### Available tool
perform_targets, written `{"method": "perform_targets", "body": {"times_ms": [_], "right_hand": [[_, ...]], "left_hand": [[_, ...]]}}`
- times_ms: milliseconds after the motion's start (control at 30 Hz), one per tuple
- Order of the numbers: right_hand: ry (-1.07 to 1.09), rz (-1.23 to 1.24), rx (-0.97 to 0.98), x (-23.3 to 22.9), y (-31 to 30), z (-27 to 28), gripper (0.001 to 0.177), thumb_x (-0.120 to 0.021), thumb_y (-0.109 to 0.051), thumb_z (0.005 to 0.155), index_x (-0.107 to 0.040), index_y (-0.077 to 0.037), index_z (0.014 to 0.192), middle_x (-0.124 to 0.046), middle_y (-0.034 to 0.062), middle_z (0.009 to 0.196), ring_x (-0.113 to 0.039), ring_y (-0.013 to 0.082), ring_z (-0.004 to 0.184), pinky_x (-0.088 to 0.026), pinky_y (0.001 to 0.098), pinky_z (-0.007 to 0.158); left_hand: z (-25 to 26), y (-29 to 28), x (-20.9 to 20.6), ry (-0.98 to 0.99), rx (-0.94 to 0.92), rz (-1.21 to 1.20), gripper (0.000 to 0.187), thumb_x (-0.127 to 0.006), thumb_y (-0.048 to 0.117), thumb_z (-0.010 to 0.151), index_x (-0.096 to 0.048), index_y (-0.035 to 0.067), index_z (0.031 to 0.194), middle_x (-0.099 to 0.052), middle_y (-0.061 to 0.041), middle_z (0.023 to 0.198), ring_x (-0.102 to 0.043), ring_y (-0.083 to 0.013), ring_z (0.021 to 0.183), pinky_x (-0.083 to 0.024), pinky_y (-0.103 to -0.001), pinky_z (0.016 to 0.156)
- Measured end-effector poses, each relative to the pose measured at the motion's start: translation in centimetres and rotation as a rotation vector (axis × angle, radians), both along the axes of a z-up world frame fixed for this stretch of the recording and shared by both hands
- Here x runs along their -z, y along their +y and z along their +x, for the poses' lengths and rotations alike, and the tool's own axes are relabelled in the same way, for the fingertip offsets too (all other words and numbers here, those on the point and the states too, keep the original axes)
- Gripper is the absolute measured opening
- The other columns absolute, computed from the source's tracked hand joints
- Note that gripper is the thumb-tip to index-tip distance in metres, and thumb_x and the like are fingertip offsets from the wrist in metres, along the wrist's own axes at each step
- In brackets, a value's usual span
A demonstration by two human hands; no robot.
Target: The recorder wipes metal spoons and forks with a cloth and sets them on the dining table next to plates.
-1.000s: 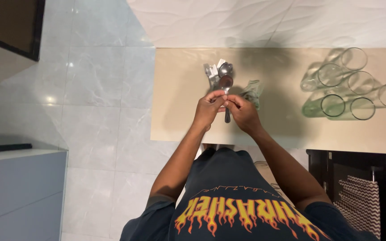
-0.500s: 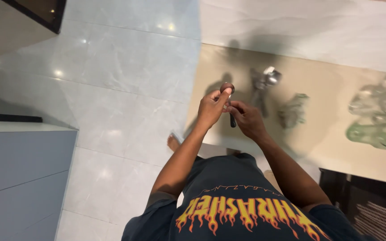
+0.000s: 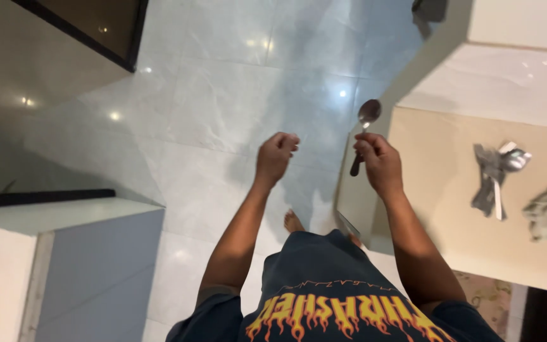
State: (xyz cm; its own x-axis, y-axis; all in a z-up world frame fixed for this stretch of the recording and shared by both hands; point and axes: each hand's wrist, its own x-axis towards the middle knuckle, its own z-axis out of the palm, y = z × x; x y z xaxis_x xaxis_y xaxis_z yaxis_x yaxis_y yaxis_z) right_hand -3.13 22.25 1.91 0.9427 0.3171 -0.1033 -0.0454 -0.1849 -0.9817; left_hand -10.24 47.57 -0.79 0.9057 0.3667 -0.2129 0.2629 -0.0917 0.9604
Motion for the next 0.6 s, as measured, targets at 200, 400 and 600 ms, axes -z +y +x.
{"method": "perform_targets", "body": {"times_ms": [200,400,600], "right_hand": [[0.008,0.012,0.161,-0.7,5.2,5.2,0.020,-0.061,-0.016,0.106,-0.070,-0.001,0.116,-0.070,0.0020,0.095,-0.062,0.0080,0.080,-0.053,0.0242,0.072],[-0.073,0.133,0.240,-1.9,9.0,13.3,0.020,-0.059,-0.018,0.109,-0.069,-0.002,0.118,-0.070,0.0013,0.097,-0.061,0.0076,0.081,-0.052,0.0236,0.072],[-0.136,0.204,0.334,-2.1,13.4,26.7,0.021,-0.061,-0.018,0.110,-0.070,-0.001,0.118,-0.068,0.0003,0.094,-0.063,0.0075,0.082,-0.053,0.0237,0.071]], "left_hand": [[4.1,8.6,-3.8,0.135,-0.121,0.068,0.049,-0.059,0.038,0.111,-0.075,-0.003,0.089,-0.070,-0.014,0.082,-0.065,-0.0143,0.077,-0.053,-0.029,0.074],[12.8,14.4,-3.2,-0.121,-0.077,-0.095,0.036,-0.042,0.021,0.106,-0.059,0.004,0.132,-0.073,-0.008,0.118,-0.070,-0.0138,0.093,-0.055,-0.029,0.083],[25.9,19.9,-4.3,-0.153,-0.031,-0.014,0.044,-0.043,0.003,0.099,-0.052,0.003,0.142,-0.069,-0.010,0.126,-0.069,-0.0159,0.103,-0.055,-0.030,0.087]]}}
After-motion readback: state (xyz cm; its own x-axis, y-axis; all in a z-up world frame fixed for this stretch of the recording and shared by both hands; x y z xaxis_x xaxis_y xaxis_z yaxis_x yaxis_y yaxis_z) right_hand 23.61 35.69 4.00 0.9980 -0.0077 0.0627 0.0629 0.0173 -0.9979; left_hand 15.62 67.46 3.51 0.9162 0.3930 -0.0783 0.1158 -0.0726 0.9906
